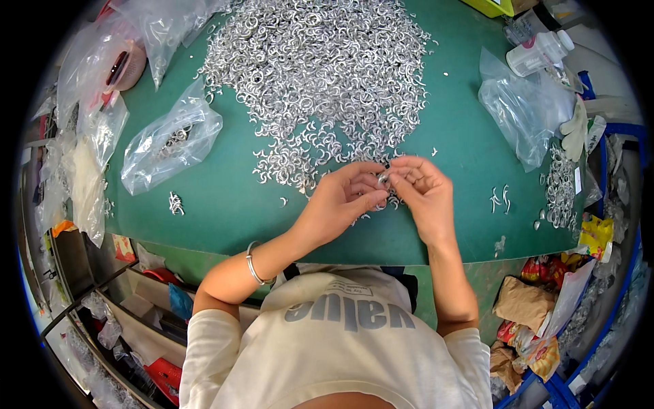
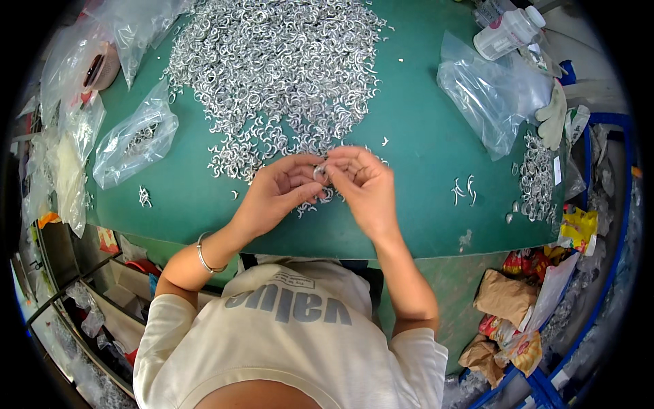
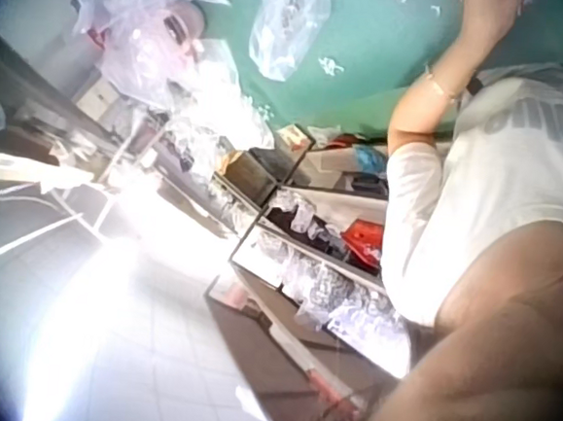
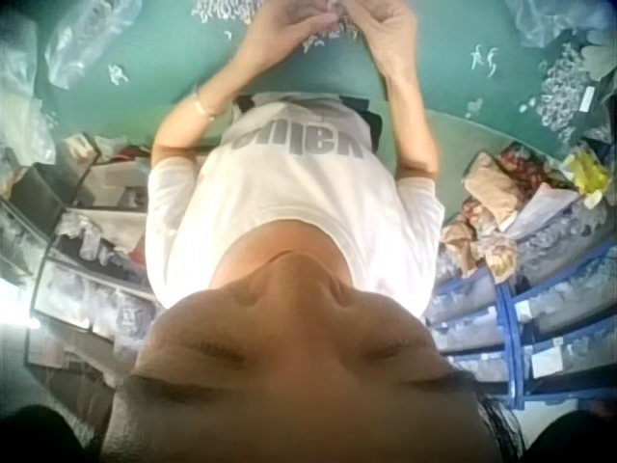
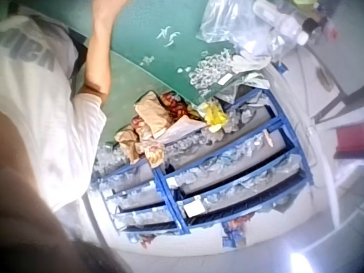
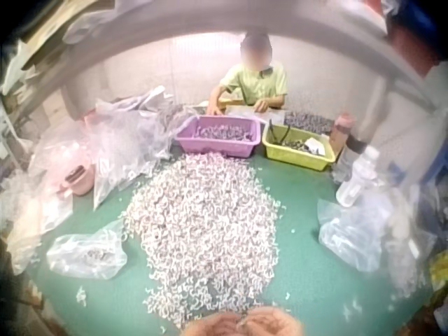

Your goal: The person sorts through a large pile of small silver-colored metal components on a workbench, picking up individual pieces to inspect them and placing them into a plastic bag and different containers.

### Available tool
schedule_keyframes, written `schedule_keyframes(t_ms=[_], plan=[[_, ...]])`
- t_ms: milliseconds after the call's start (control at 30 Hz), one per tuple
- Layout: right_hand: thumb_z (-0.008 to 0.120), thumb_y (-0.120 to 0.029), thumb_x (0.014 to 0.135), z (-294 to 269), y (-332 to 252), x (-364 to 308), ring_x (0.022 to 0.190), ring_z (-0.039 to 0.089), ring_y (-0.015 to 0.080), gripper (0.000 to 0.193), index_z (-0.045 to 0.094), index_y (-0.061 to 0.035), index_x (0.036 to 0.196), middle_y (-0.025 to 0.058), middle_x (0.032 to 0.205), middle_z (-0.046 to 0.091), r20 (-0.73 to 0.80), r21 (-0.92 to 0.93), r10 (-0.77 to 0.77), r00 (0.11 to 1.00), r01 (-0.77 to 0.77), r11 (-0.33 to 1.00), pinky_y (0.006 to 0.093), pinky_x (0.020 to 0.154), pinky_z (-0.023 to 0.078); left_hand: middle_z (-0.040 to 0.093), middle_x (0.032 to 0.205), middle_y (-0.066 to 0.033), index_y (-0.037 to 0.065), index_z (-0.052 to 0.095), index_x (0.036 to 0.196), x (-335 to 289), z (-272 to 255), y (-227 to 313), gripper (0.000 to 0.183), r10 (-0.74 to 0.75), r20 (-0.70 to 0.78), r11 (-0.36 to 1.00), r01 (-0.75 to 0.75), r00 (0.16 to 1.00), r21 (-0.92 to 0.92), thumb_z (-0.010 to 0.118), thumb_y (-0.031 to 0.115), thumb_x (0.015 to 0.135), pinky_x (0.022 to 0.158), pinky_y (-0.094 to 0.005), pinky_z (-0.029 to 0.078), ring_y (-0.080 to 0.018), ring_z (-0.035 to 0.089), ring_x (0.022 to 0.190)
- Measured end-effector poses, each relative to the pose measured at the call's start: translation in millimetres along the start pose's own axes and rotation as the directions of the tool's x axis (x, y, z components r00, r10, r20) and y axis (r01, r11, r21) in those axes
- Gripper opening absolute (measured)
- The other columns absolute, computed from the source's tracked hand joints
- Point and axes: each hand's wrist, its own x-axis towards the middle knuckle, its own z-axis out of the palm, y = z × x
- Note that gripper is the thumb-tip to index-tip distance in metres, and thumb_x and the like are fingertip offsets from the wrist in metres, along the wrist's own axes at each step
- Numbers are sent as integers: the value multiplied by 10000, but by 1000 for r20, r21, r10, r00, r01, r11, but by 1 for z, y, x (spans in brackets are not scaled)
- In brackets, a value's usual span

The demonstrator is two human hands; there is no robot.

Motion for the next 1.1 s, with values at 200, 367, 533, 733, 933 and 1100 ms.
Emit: schedule_keyframes(t_ms=[200,367,533,733,933,1100], plan=[[632,15,834,-1,0,-11,706,521,58,131,639,10,964,27,851,639,-108,-421,-213,971,150,895,197,624,409,664,842,-155,-91,565,1079,-10,-17,6,230,-71,-120,997,73,990,15,584,43,892,628,-244,531,-160,660,720],[621,13,831,-1,2,-16,681,484,74,91,647,6,918,24,831,629,-67,-517,-261,963,191,835,214,616,396,674,867,-163,-76,568,1112,-20,-80,39,243,353,-466,935,-321,811,151,546,55,910,660,-267,554,-181,665,720],[614,14,827,-14,0,-14,699,511,90,95,645,-1,915,52,858,644,-80,-584,-304,949,202,786,224,624,404,514,1194,-314,-214,431,1120,-52,-163,73,283,186,-788,778,-578,587,-247,413,-16,919,941,-388,521,-321,576,1088],[659,-12,779,-31,-3,-28,924,569,279,190,636,-13,967,131,988,624,21,-881,-457,889,233,412,342,778,430,367,1363,-243,-155,293,1286,-43,-122,49,442,561,-784,778,-493,266,390,474,17,921,958,-364,471,-307,499,1180],[669,-22,765,-17,11,-37,1012,540,302,285,613,-31,1044,111,1061,610,105,-919,-481,870,270,287,381,865,392,468,1338,-134,75,571,1187,-40,-25,-1,436,415,90,473,-299,905,829,645,-15,767,1025,-382,352,-320,421,1251],[679,-37,762,-8,22,-30,1005,542,286,342,597,-25,1094,110,1084,615,143,-875,-502,853,346,339,382,842,391,449,1359,-95,80,578,1160,-32,-8,-23,409,239,408,77,-436,881,897,638,33,758,1040,-629,220,-330,349,1306]])
